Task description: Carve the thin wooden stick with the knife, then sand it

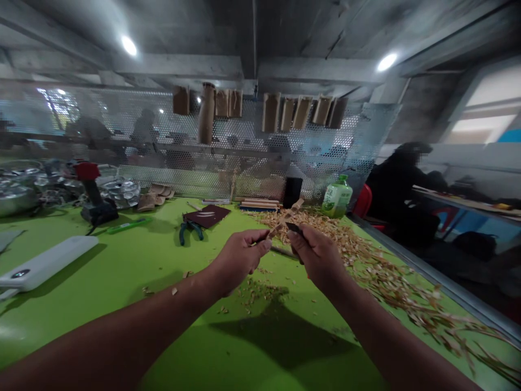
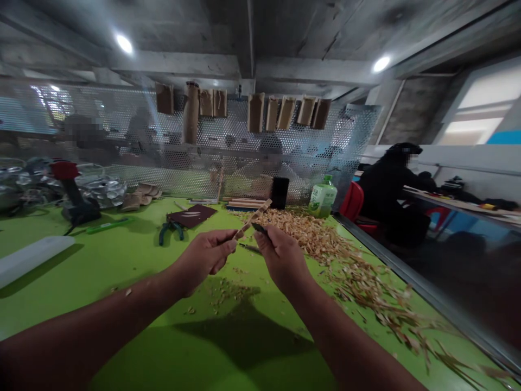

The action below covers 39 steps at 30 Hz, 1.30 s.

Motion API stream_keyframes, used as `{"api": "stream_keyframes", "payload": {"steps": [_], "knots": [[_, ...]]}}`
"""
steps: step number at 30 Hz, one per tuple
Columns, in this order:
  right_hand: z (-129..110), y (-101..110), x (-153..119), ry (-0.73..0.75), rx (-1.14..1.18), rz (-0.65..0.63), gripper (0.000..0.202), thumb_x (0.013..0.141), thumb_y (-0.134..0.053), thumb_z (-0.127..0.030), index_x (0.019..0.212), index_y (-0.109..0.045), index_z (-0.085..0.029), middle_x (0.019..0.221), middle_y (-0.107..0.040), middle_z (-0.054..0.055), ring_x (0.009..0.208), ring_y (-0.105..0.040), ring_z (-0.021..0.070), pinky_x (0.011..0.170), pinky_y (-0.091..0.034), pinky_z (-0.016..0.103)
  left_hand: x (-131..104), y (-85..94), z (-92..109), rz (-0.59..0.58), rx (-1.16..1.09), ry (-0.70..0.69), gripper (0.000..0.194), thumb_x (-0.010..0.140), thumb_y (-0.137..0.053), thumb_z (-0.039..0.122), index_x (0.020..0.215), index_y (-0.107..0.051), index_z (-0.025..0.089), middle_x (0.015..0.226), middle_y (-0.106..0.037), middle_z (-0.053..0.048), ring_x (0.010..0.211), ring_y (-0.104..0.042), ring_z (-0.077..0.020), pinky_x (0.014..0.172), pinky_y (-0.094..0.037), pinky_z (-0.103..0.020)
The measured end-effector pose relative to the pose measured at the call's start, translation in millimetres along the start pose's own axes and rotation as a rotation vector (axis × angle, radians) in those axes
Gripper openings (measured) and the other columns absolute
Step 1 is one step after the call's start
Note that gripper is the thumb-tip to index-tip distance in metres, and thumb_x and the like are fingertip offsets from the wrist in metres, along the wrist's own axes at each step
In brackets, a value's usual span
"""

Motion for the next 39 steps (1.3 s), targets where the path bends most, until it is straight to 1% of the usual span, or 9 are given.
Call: {"api": "stream_keyframes", "payload": {"steps": [2,5,9,14,18,22,25,32,39], "knots": [[-3.3,1.4,-0.9,0.028,-0.074,0.003,0.035,0.093,-0.041,-0.045,0.068,-0.045,-0.021,0.058,-0.048,-0.002,0.054,-0.045,0.0122,0.051,-0.03,0.025,-0.7,-2.8,-1.5,-0.015,-0.089,0.021,0.033,0.084,-0.06,0.034,0.111,-0.066,0.015,0.055,-0.035,0.009,0.04,-0.024,-0.0031,0.041,-0.02,-0.018],[-6.5,2.1,-2.0,0.033,-0.114,0.002,0.034,0.094,-0.039,-0.044,0.069,-0.043,-0.022,0.06,-0.05,-0.002,0.055,-0.045,0.0128,0.052,-0.029,0.025,-2.6,-6.3,-0.8,-0.032,-0.162,0.046,0.031,0.084,-0.061,0.033,0.109,-0.066,0.015,0.059,-0.038,0.008,0.039,-0.024,-0.0016,0.039,-0.018,-0.018],[-7.1,0.5,-2.0,0.032,-0.168,-0.006,0.034,0.094,-0.039,-0.043,0.068,-0.041,-0.022,0.06,-0.049,-0.002,0.055,-0.045,0.0136,0.053,-0.028,0.026,-5.6,-7.6,0.3,-0.017,-0.137,0.085,0.03,0.085,-0.06,0.029,0.109,-0.065,0.013,0.057,-0.034,0.009,0.038,-0.022,-0.0017,0.038,-0.015,-0.019],[-6.7,-2.7,-2.8,0.039,-0.179,-0.023,0.034,0.094,-0.038,-0.044,0.067,-0.04,-0.022,0.058,-0.048,-0.002,0.055,-0.045,0.0137,0.054,-0.028,0.026,-6.4,-8.8,2.0,-0.017,-0.122,0.065,0.029,0.085,-0.06,0.031,0.107,-0.067,0.014,0.054,-0.03,0.009,0.039,-0.02,-0.0024,0.039,-0.014,-0.019],[-6.2,-3.4,-2.9,0.031,-0.191,-0.029,0.034,0.093,-0.039,-0.043,0.067,-0.042,-0.022,0.059,-0.048,-0.002,0.056,-0.045,0.0139,0.054,-0.029,0.026,-7.4,-9.9,3.8,-0.029,-0.116,0.049,0.028,0.084,-0.06,0.033,0.103,-0.068,0.014,0.055,-0.033,0.009,0.039,-0.02,-0.0021,0.04,-0.014,-0.019],[-6.1,-6.6,-3.0,0.032,-0.184,-0.047,0.034,0.093,-0.038,-0.043,0.068,-0.043,-0.022,0.061,-0.051,-0.001,0.056,-0.045,0.014,0.054,-0.03,0.026,-9.4,-11.1,4.5,-0.038,-0.132,0.072,0.026,0.085,-0.06,0.033,0.101,-0.068,0.015,0.055,-0.032,0.009,0.039,-0.017,-0.0021,0.039,-0.011,-0.02],[-5.2,-10.3,-3.6,0.019,-0.166,-0.065,0.036,0.094,-0.037,-0.044,0.066,-0.043,-0.022,0.06,-0.051,-0.001,0.055,-0.045,0.0136,0.052,-0.029,0.026,-10.1,-11.7,6.0,-0.047,-0.131,0.072,0.024,0.086,-0.058,0.031,0.101,-0.068,0.015,0.058,-0.034,0.008,0.039,-0.018,-0.0018,0.04,-0.011,-0.021],[1.5,-19.2,-5.3,-0.069,-0.042,-0.12,0.038,0.094,-0.036,-0.048,0.064,-0.039,-0.023,0.051,-0.045,-0.003,0.048,-0.041,0.0128,0.048,-0.027,0.025,-10.6,-10.8,4.8,-0.042,-0.09,0.077,0.026,0.089,-0.055,0.031,0.104,-0.068,0.015,0.057,-0.032,0.008,0.04,-0.017,-0.0025,0.04,-0.011,-0.021],[5.5,-23.9,-6.8,-0.095,0.027,-0.143,0.039,0.094,-0.035,-0.051,0.065,-0.036,-0.024,0.048,-0.042,-0.004,0.045,-0.039,0.0126,0.046,-0.026,0.025,-11.1,-10.5,3.6,-0.046,-0.05,0.067,0.027,0.088,-0.055,0.034,0.105,-0.068,0.017,0.057,-0.03,0.008,0.041,-0.017,-0.0032,0.041,-0.012,-0.021]]}}
Point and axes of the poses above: each hand's wrist, its own x-axis towards the middle knuckle, its own y-axis out of the back of the hand, z = x × y, the point moved 9 cm from there along x, towards the middle knuckle
